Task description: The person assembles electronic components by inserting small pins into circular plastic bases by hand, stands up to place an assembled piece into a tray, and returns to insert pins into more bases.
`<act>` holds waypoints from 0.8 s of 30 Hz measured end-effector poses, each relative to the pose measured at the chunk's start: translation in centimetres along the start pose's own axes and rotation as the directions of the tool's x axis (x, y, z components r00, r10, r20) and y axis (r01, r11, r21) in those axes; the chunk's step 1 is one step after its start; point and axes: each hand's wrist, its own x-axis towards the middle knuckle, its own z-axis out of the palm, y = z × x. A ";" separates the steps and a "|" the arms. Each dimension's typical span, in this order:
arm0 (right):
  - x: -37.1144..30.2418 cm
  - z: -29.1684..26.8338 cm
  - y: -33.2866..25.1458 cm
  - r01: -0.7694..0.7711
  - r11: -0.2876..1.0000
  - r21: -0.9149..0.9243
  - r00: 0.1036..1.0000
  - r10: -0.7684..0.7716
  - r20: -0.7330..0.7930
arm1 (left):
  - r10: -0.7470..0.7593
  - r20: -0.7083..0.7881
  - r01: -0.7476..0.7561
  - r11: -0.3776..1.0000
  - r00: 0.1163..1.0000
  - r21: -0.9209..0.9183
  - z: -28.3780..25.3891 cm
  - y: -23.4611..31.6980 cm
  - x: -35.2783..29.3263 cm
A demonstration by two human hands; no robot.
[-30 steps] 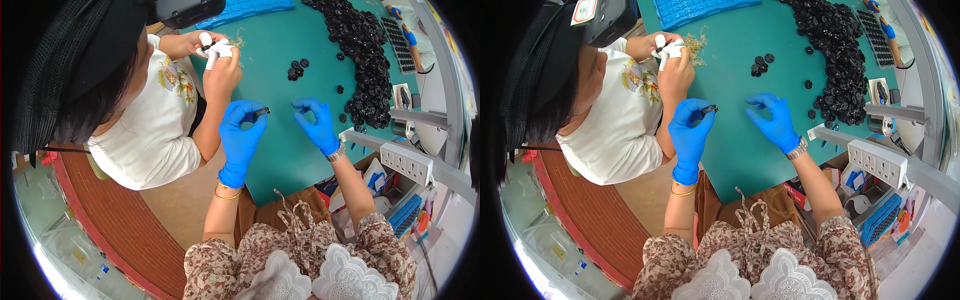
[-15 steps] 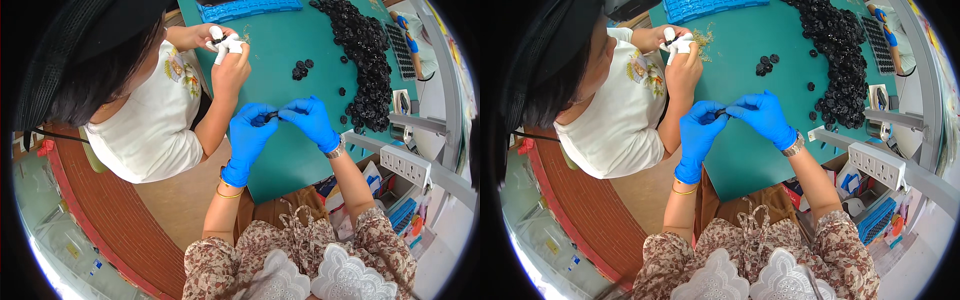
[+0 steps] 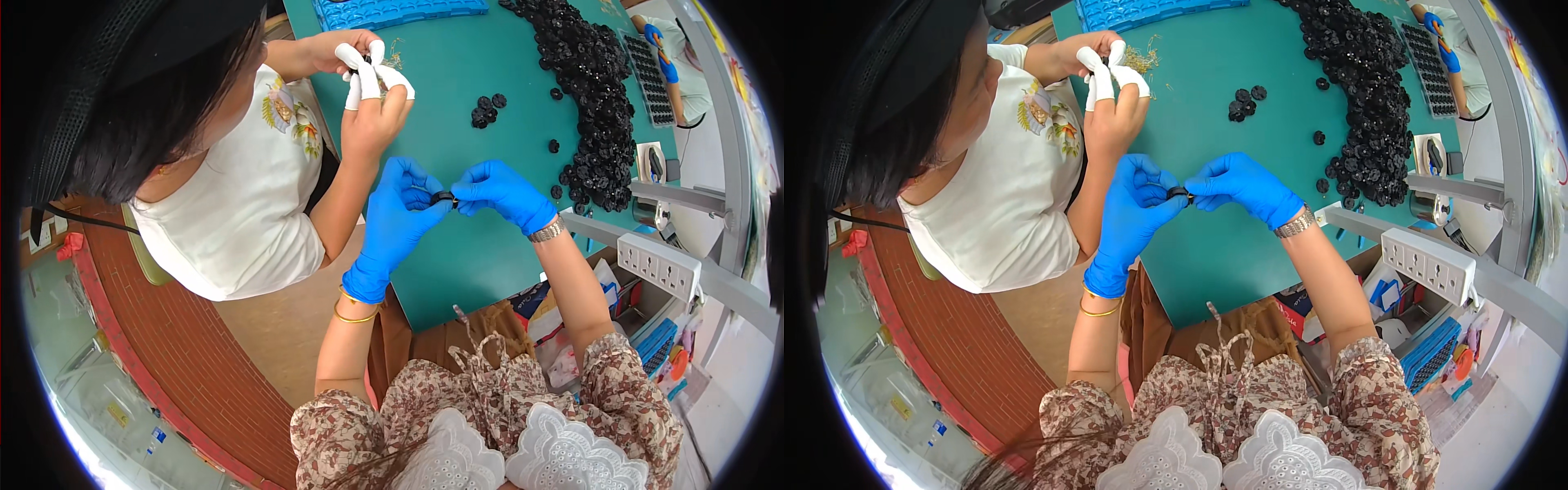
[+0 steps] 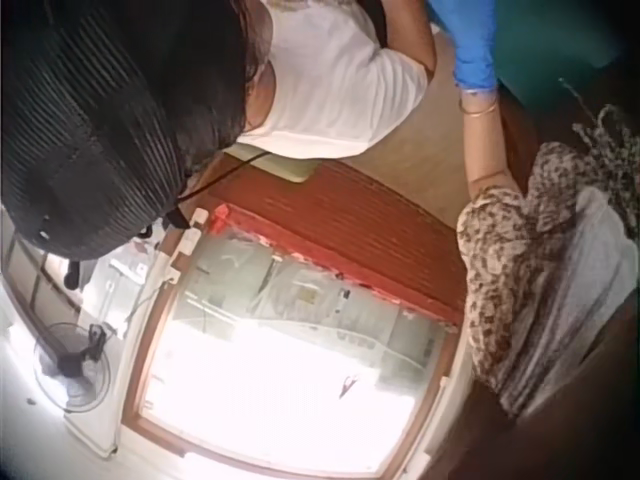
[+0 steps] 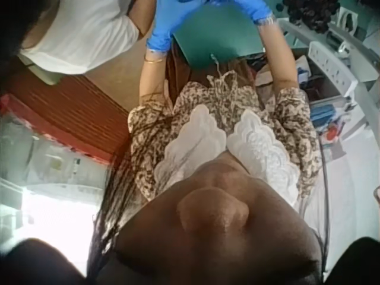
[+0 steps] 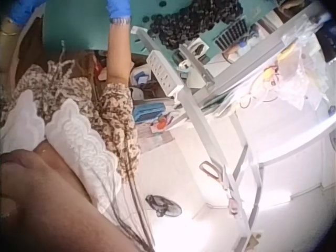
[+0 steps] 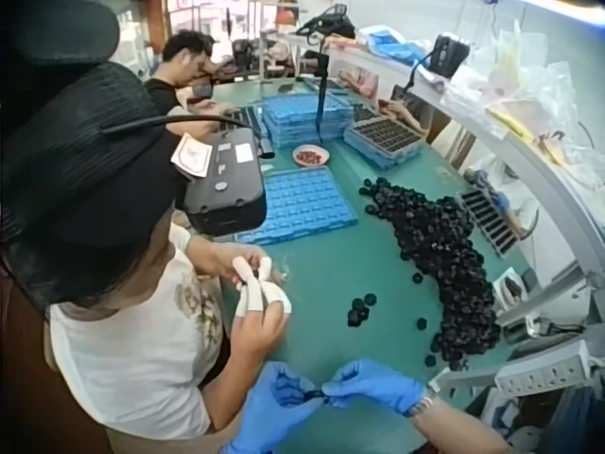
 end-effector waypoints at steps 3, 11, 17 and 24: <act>0.4 0.2 0.9 -0.052 0.999 -0.006 0.998 0.052 0.032 | -0.049 0.060 0.046 0.998 0.997 0.043 -0.4 -0.5 -0.3; 2.3 -5.4 6.8 0.130 0.972 0.198 0.949 -0.065 -0.309 | -0.158 0.160 0.200 0.934 0.974 -0.297 -1.2 -1.8 -0.1; 3.6 -8.8 14.6 -0.124 0.775 -0.620 0.497 -0.492 -0.715 | -0.145 0.139 0.200 0.787 0.980 -0.584 -1.2 -2.0 0.0; 4.7 -8.0 15.7 -0.242 0.561 -0.791 0.406 -0.682 -0.608 | -0.125 0.087 0.152 0.830 0.988 -0.537 -0.8 -3.5 1.1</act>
